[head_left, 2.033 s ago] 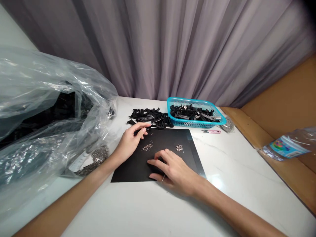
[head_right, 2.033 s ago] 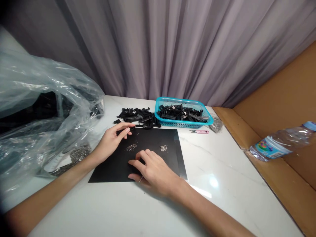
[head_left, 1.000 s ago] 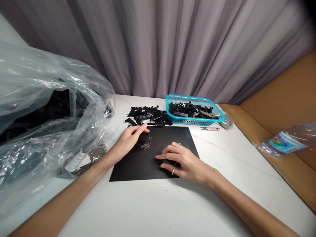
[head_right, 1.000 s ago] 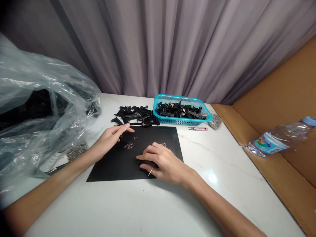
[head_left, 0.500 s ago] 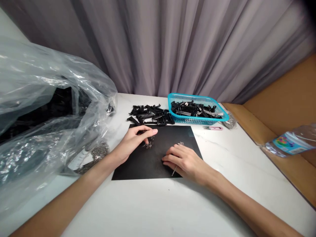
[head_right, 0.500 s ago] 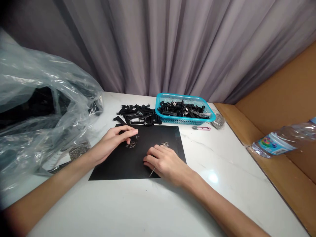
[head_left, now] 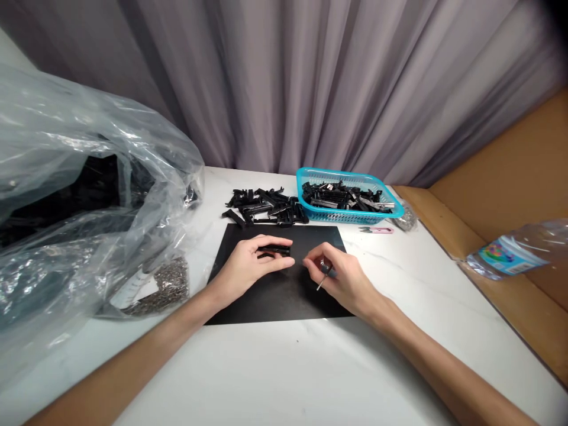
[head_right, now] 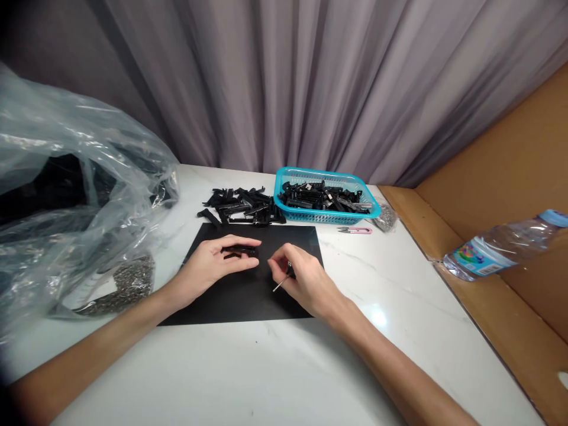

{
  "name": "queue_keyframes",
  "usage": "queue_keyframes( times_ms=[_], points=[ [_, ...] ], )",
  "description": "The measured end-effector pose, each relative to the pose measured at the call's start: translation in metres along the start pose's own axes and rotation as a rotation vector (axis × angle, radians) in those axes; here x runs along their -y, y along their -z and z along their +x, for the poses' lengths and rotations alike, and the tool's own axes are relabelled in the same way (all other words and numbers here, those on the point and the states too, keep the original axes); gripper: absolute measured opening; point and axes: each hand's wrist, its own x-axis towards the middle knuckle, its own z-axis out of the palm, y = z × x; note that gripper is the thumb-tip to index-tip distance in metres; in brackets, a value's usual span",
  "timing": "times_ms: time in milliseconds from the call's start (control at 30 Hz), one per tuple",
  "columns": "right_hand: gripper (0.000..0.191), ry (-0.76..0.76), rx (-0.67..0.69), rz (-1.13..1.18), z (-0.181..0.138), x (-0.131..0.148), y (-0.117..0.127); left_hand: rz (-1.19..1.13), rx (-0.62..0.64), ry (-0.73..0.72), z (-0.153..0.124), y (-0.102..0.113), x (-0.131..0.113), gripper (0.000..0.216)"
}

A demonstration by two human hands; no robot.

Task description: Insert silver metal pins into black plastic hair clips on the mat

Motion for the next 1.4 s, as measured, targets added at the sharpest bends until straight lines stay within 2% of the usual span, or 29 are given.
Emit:
queue_keyframes(
  times_ms=[333,467,567,667,733,833,900,1000,1233,1400],
  points=[
    [0.012,-0.098,-0.008,0.182,0.006,0.005,0.008,0.163,-0.002,-0.071,-0.008,-0.007,0.001,0.031],
    [0.007,-0.096,-0.022,0.196,0.008,0.006,0.011,0.081,0.074,-0.021,-0.010,-0.010,0.000,0.037],
    [0.025,-0.096,0.004,0.228,0.009,0.003,0.012,0.072,0.140,0.050,-0.011,-0.010,-0.002,0.035],
    [0.019,-0.090,0.019,0.198,0.009,0.001,0.011,0.065,0.167,0.082,-0.011,-0.009,0.000,0.033],
    [0.016,-0.114,0.027,0.195,0.009,0.000,0.011,0.034,0.188,0.090,-0.012,-0.009,0.004,0.045],
    [0.014,-0.156,0.045,0.198,0.010,-0.001,0.011,-0.025,0.247,0.099,-0.012,-0.010,0.009,0.080],
    [0.015,-0.149,0.049,0.162,0.009,-0.002,0.013,-0.024,0.256,0.057,-0.012,-0.011,0.011,0.080],
    [0.020,-0.130,0.055,0.109,0.009,-0.003,0.015,0.057,0.189,-0.061,-0.013,-0.012,0.012,0.063],
    [0.013,-0.192,0.119,0.181,0.009,-0.004,0.015,0.357,0.085,-0.307,-0.013,-0.009,0.010,0.063],
    [0.006,-0.275,0.143,0.311,0.008,-0.004,0.014,0.439,0.051,-0.310,-0.012,-0.011,0.009,0.074]
  ],
)
